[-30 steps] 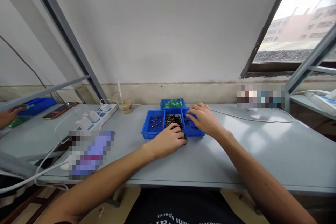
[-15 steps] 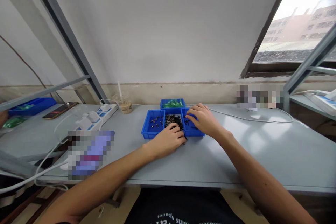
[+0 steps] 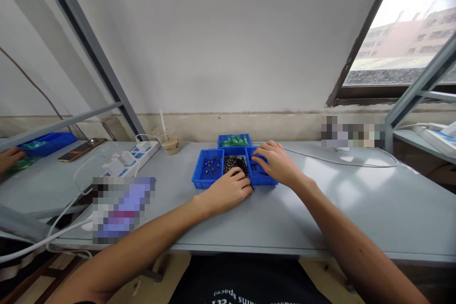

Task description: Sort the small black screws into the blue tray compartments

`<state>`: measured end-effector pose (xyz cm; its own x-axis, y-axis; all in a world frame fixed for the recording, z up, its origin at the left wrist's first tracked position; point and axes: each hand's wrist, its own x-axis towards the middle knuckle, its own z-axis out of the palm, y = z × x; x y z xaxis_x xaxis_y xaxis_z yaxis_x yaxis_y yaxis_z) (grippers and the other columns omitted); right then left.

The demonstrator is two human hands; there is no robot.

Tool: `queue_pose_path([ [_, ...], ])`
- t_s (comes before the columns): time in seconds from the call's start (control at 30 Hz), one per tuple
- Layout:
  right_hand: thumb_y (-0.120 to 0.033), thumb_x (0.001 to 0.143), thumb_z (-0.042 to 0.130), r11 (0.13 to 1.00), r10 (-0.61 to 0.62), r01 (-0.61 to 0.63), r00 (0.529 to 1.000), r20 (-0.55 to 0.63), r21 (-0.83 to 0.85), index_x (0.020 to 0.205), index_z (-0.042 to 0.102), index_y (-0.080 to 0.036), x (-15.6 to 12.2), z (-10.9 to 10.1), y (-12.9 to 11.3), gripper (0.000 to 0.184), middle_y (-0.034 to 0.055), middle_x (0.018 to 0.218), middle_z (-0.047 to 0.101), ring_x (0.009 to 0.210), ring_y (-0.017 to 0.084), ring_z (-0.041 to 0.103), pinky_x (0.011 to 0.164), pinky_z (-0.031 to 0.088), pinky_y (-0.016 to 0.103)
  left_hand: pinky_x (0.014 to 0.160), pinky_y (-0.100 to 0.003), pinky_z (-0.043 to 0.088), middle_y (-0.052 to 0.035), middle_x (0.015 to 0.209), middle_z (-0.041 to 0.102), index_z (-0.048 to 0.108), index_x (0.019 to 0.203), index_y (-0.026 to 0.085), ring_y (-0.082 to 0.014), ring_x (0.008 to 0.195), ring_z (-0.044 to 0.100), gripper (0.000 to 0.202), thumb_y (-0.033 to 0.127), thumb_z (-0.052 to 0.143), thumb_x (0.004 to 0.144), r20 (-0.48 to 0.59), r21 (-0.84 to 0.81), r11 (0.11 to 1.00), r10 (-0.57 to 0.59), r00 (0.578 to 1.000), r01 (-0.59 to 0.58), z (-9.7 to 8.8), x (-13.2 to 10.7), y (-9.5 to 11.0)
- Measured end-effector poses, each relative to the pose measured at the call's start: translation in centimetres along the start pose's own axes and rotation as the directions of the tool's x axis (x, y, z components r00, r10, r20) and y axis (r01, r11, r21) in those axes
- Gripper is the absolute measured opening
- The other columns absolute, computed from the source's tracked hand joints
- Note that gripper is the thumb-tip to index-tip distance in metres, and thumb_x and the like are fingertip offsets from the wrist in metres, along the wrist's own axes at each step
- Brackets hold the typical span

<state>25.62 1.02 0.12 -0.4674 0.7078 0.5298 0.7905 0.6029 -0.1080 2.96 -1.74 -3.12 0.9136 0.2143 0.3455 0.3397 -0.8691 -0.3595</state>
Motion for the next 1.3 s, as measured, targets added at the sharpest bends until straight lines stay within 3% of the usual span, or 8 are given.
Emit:
queue_pose_path([
  [0.23, -0.026, 0.103, 0.054, 0.996, -0.068, 0.072, 0.994, -0.081, 0.047, 0.093, 0.068, -0.021, 0.1, -0.3, -0.7, 0.018, 0.006, 0.095, 0.073, 0.093, 0.022, 0.058, 0.086, 0.04, 0.037, 0.086, -0.036, 0.044, -0.0033, 0.085, 0.067, 0.065, 0.096, 0.017, -0.0188, 0.085, 0.06, 0.018, 0.024, 0.05, 0.104, -0.171, -0.025, 0.999, -0.041, 0.984, 0.038, -1.4, 0.6, 0.2],
  [0.33, -0.023, 0.102, 0.053, 0.982, -0.162, 0.172, 0.98, -0.119, 0.084, 0.092, 0.067, -0.02, 0.1, -0.5, -1.7, 0.018, 0.0048, 0.088, 0.071, 0.085, 0.02, 0.058, 0.083, 0.039, 0.036, 0.076, -0.032, 0.044, -0.0017, 0.08, 0.065, 0.061, 0.097, 0.017, -0.0166, 0.079, 0.059, 0.015, 0.021, 0.048, 0.104, -0.278, -0.072, 0.993, -0.112, 0.954, 0.095, -2.1, 0.6, -0.2],
  [0.5, -0.013, 0.091, 0.051, 0.925, -0.316, 0.332, 0.942, -0.112, 0.183, 0.089, 0.061, -0.019, -0.2, -0.4, -4.0, 0.012, 0.0041, 0.082, 0.066, 0.079, 0.019, 0.054, 0.078, 0.038, 0.034, 0.075, -0.03, 0.046, 0.0003, 0.077, 0.064, 0.054, 0.098, 0.017, -0.0135, 0.07, 0.057, 0.006, 0.017, 0.049, 0.101, -0.399, -0.205, 0.963, -0.245, 0.883, 0.174, -2.8, 0.1, -1.3],
  [0.7, -0.015, 0.09, 0.052, 0.914, -0.333, 0.354, 0.934, -0.131, 0.199, 0.084, 0.056, -0.02, -0.4, 0.3, -4.9, 0.009, 0.0019, 0.075, 0.061, 0.072, 0.017, 0.049, 0.073, 0.037, 0.033, 0.076, -0.029, 0.048, 0.0015, 0.076, 0.064, 0.053, 0.092, 0.019, -0.0126, 0.069, 0.06, 0.008, 0.016, 0.05, 0.1, -0.412, -0.297, 0.932, -0.323, 0.852, 0.21, -2.9, -0.1, -1.9],
  [0.97, -0.021, 0.103, 0.048, 0.931, -0.301, 0.334, 0.931, -0.205, 0.15, 0.101, 0.066, -0.018, -0.1, 0.4, -4.1, 0.019, 0.0052, 0.084, 0.07, 0.077, 0.018, 0.058, 0.073, 0.04, 0.033, 0.081, -0.031, 0.05, 0.0005, 0.083, 0.071, 0.056, 0.102, 0.02, -0.0148, 0.077, 0.065, 0.002, 0.02, 0.055, 0.1, -0.476, -0.318, 0.909, -0.4, 0.783, 0.27, -2.3, -0.6, -2.5],
  [1.3, -0.027, 0.106, 0.049, 0.957, -0.177, 0.238, 0.931, -0.319, 0.164, 0.1, 0.069, -0.022, -0.1, 0.5, -3.8, 0.022, 0.0058, 0.089, 0.073, 0.08, 0.02, 0.063, 0.078, 0.048, 0.036, 0.083, -0.034, 0.048, -0.0017, 0.085, 0.071, 0.061, 0.102, 0.02, -0.0172, 0.08, 0.065, 0.011, 0.026, 0.051, 0.102, -0.38, -0.284, 0.856, -0.513, 0.769, 0.431, -2.0, -0.7, -2.9],
])
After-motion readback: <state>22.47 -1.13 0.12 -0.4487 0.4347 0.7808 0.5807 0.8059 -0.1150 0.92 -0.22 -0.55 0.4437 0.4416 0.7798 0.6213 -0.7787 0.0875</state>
